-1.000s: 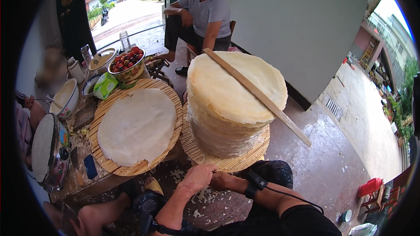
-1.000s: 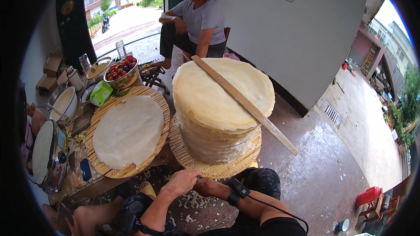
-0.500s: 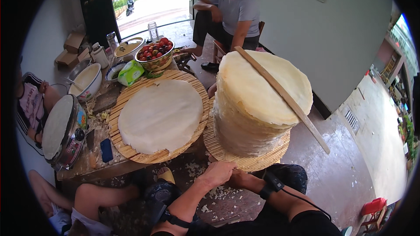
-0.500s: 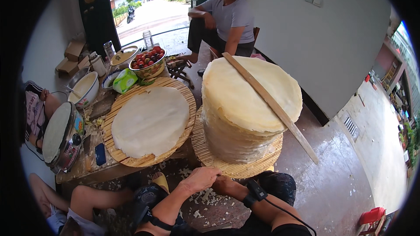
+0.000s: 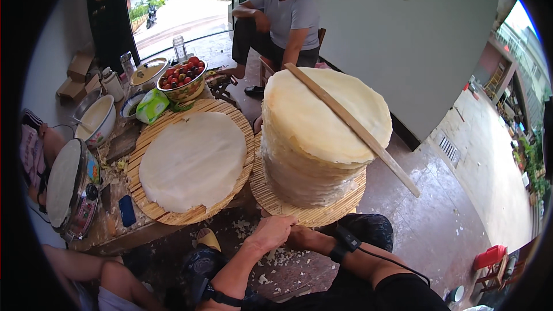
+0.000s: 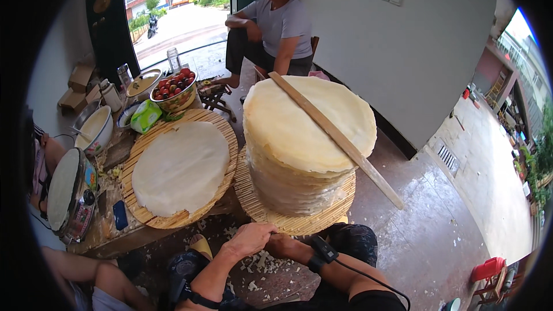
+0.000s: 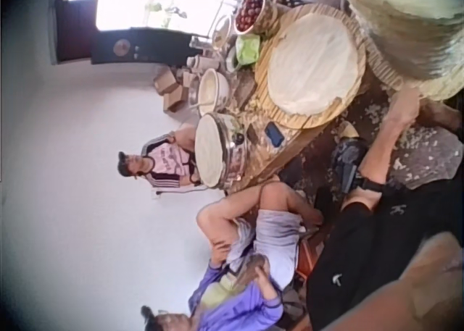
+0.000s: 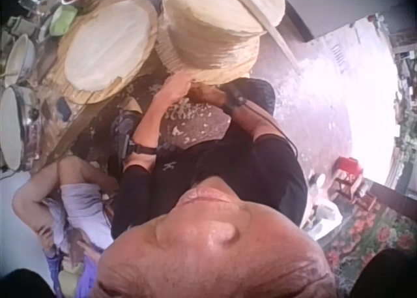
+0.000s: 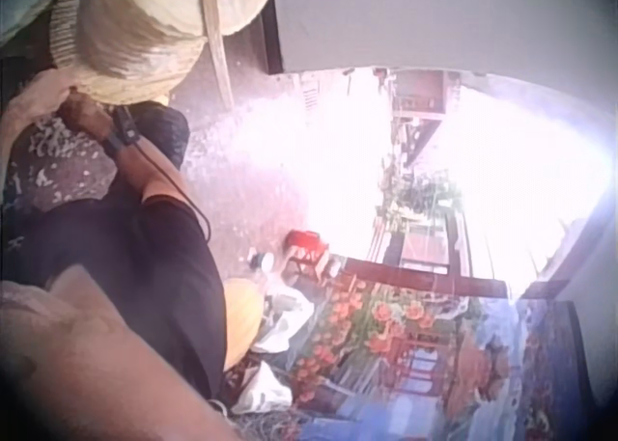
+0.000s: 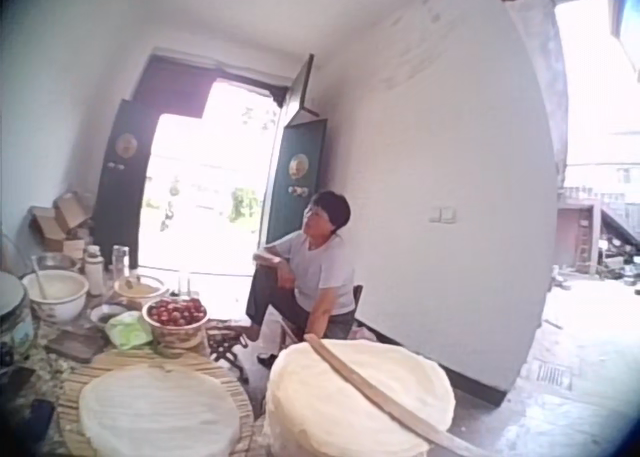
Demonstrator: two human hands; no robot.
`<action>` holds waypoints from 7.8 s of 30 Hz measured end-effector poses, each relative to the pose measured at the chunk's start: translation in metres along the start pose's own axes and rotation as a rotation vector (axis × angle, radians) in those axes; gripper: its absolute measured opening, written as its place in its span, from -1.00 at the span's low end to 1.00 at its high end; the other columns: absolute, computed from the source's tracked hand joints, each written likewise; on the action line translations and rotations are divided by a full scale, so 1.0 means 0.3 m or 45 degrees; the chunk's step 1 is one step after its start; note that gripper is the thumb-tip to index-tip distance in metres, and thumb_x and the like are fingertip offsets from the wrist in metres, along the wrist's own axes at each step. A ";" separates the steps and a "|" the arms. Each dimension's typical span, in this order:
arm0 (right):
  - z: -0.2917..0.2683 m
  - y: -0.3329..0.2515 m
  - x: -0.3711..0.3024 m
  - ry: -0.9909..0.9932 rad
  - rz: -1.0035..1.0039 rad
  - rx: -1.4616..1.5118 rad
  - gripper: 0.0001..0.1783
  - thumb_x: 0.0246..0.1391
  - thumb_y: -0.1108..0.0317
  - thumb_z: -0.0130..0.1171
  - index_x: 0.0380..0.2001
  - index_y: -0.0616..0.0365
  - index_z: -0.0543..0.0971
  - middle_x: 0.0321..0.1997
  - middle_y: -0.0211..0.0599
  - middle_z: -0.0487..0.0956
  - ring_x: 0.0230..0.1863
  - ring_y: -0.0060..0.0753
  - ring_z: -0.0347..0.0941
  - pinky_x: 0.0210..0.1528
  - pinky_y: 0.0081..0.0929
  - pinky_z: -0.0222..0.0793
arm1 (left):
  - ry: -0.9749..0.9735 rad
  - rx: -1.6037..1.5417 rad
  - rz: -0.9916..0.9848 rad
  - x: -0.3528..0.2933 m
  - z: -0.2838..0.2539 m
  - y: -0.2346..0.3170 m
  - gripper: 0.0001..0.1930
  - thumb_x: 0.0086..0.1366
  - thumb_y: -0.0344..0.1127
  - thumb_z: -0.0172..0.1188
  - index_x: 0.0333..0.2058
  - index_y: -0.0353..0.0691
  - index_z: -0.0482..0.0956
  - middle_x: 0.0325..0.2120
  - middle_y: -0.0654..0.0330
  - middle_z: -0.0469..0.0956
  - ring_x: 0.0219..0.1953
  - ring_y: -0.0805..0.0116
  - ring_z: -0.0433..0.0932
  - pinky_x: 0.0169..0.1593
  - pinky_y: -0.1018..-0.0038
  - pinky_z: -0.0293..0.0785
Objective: Peeling thin cooked pancakes and stacking them neatly.
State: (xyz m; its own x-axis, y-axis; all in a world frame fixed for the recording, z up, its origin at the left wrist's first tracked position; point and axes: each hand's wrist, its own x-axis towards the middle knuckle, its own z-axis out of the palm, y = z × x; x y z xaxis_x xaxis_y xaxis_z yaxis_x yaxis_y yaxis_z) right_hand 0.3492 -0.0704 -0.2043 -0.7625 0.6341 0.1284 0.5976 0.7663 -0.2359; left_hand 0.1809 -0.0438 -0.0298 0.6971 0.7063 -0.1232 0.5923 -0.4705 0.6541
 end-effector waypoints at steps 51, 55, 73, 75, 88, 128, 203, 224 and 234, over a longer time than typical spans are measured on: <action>-0.778 -0.233 -0.395 0.115 1.102 -0.421 -0.62 -0.01 0.17 0.18 -0.11 0.05 0.57 -0.16 -0.15 0.58 0.03 -0.05 0.40 0.11 -0.11 0.22 | 0.413 0.000 0.076 -0.114 -0.101 0.003 -0.78 0.25 -0.37 -0.06 -0.20 -0.19 0.54 -0.28 0.05 0.60 -0.17 0.09 0.57 -0.09 0.25 0.48; -0.753 -0.235 -0.458 0.025 1.163 -0.396 -0.65 0.04 0.10 0.14 -0.19 0.07 0.59 -0.16 -0.19 0.58 -0.02 -0.10 0.43 0.06 -0.16 0.24 | 0.517 -0.064 0.138 -0.088 -0.098 0.007 -0.78 0.26 -0.35 -0.07 -0.21 -0.17 0.54 -0.31 0.02 0.60 -0.19 0.03 0.57 -0.09 0.22 0.48; -0.706 -0.193 -0.401 -0.074 0.929 -0.351 -0.80 -0.06 0.24 0.14 -0.39 0.11 0.57 -0.33 -0.15 0.58 -0.19 -0.05 0.52 -0.14 -0.11 0.34 | 0.481 -0.136 0.106 -0.118 -0.158 -0.004 -0.80 0.25 -0.41 0.03 -0.15 -0.27 0.50 -0.36 0.00 0.57 -0.31 0.13 0.57 -0.18 0.36 0.45; -0.735 -0.182 -0.378 -0.030 0.981 -0.365 -0.79 -0.03 0.21 0.13 -0.38 0.09 0.57 -0.33 -0.16 0.58 -0.16 -0.06 0.51 -0.11 -0.11 0.32 | 0.481 -0.120 0.090 -0.117 -0.154 -0.005 -0.80 0.25 -0.42 0.03 -0.15 -0.27 0.49 -0.35 0.03 0.58 -0.30 0.17 0.57 -0.18 0.36 0.45; -0.738 -0.183 -0.498 0.381 1.264 -0.269 -0.61 0.08 0.06 0.12 -0.12 0.06 0.58 -0.20 -0.10 0.59 -0.11 -0.03 0.51 -0.08 -0.18 0.37 | 0.627 -0.180 0.072 -0.150 -0.192 -0.027 -0.81 0.27 -0.37 0.06 -0.14 -0.21 0.51 -0.34 0.05 0.58 -0.28 0.19 0.58 -0.14 0.37 0.45; -0.748 -0.081 -0.510 0.339 1.406 -0.053 -0.67 0.06 0.17 0.14 -0.20 0.17 0.60 -0.22 -0.01 0.61 -0.15 0.00 0.54 -0.06 -0.26 0.40 | 0.975 -0.194 -0.133 -0.263 -0.338 -0.118 -0.80 0.29 -0.31 0.07 -0.16 -0.19 0.56 -0.34 0.04 0.63 -0.29 0.16 0.62 -0.14 0.35 0.49; -0.718 -0.077 -0.446 0.132 1.385 -0.246 -0.72 -0.06 0.32 0.20 -0.25 0.21 0.60 -0.28 0.02 0.60 -0.17 0.07 0.51 -0.07 -0.11 0.38 | 1.087 -0.174 -0.211 -0.254 -0.312 -0.160 -0.83 0.27 -0.32 0.02 -0.22 -0.20 0.53 -0.34 0.02 0.61 -0.22 0.03 0.59 -0.13 0.21 0.48; -0.722 -0.092 -0.442 0.191 1.387 -0.237 -0.70 -0.07 0.32 0.21 -0.23 0.20 0.59 -0.23 0.04 0.59 -0.13 0.09 0.50 -0.03 -0.12 0.37 | 1.080 -0.144 -0.190 -0.245 -0.303 -0.171 -0.82 0.26 -0.35 0.03 -0.19 -0.20 0.53 -0.32 0.04 0.62 -0.22 0.06 0.60 -0.12 0.24 0.50; -0.720 -0.089 -0.442 0.178 1.417 -0.233 -0.70 -0.08 0.32 0.20 -0.22 0.18 0.60 -0.22 0.03 0.59 -0.12 0.08 0.50 -0.02 -0.12 0.37 | 1.059 -0.179 -0.201 -0.248 -0.308 -0.168 -0.81 0.27 -0.34 0.00 -0.21 -0.21 0.54 -0.30 0.00 0.61 -0.19 0.01 0.58 -0.09 0.20 0.48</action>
State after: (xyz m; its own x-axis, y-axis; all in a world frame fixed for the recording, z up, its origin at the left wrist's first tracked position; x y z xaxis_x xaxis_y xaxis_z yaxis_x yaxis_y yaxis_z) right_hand 0.4880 -0.1526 -0.0072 0.2424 0.9691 0.0448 0.9617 -0.2339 -0.1432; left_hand 0.0618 -0.0237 0.0154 0.0550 0.9421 0.3307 0.5633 -0.3027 0.7688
